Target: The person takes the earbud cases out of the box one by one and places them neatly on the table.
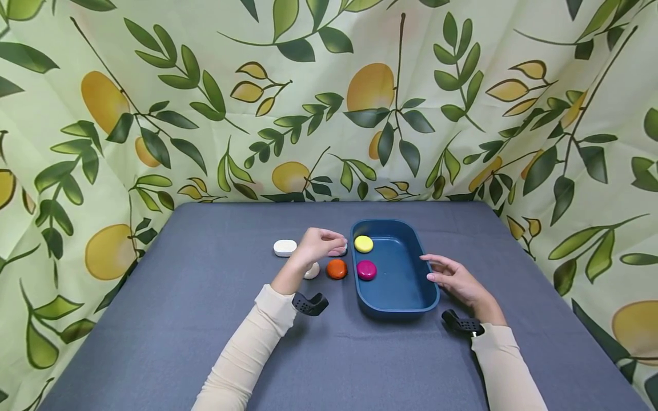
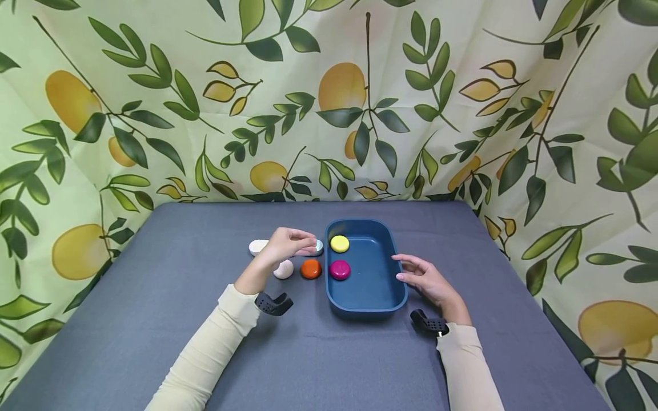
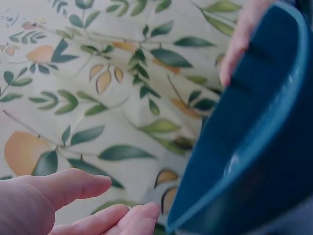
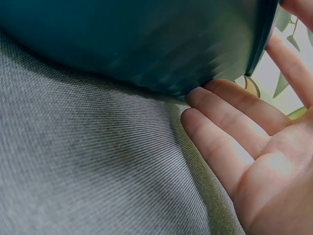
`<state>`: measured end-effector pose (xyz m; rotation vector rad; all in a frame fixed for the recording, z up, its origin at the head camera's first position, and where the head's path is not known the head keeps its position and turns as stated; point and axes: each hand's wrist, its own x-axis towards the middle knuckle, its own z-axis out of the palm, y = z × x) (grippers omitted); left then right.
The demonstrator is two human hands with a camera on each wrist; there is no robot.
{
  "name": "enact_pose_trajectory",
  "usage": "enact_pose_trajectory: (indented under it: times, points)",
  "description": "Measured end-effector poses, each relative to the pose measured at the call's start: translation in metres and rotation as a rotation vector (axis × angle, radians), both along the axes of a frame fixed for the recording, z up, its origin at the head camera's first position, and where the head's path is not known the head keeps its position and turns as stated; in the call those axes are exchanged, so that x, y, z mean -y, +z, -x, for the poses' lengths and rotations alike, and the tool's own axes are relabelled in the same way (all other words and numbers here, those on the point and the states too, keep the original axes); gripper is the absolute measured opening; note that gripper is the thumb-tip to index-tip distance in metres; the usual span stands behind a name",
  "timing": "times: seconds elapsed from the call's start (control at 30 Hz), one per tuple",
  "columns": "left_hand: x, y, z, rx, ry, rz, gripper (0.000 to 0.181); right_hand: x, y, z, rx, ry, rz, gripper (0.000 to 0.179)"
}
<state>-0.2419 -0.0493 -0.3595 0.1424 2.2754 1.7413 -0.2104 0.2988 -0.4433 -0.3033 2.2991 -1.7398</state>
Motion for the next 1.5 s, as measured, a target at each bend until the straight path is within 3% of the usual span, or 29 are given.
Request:
enact_pose_trajectory:
  times: [0.27, 0.5, 0.67, 0.87, 1.17, 1.5]
  points:
    - [-0.038, 0.005, 0.005, -0.017, -0.017, 0.021, 0.031, 0.0, -0.001, 0.001, -0.003, 0.015, 0.024, 0.042]
    - [-0.07, -0.003, 0.016, 0.055, 0.054, -0.001, 0.037, -0.001, -0.001, 0.001, -0.004, 0.018, 0.024, 0.041]
    - [-0.088, -0.012, 0.021, 0.082, 0.114, 0.073, 0.047, -0.001, -0.001, 0.001, 0.001, 0.013, 0.0, 0.046]
    - [-0.099, -0.018, 0.025, 0.131, 0.141, 0.092, 0.059, 0.0, -0.001, 0.001, 0.008, 0.013, 0.009, 0.047]
    - [-0.108, -0.021, 0.028, 0.193, 0.161, 0.096, 0.06, 0.0, 0.0, 0.001, -0.001, 0.015, -0.003, 0.045]
    - [-0.116, -0.022, 0.034, 0.157, 0.138, 0.196, 0.057, 0.001, 0.0, 0.001, 0.014, -0.003, -0.035, 0.049]
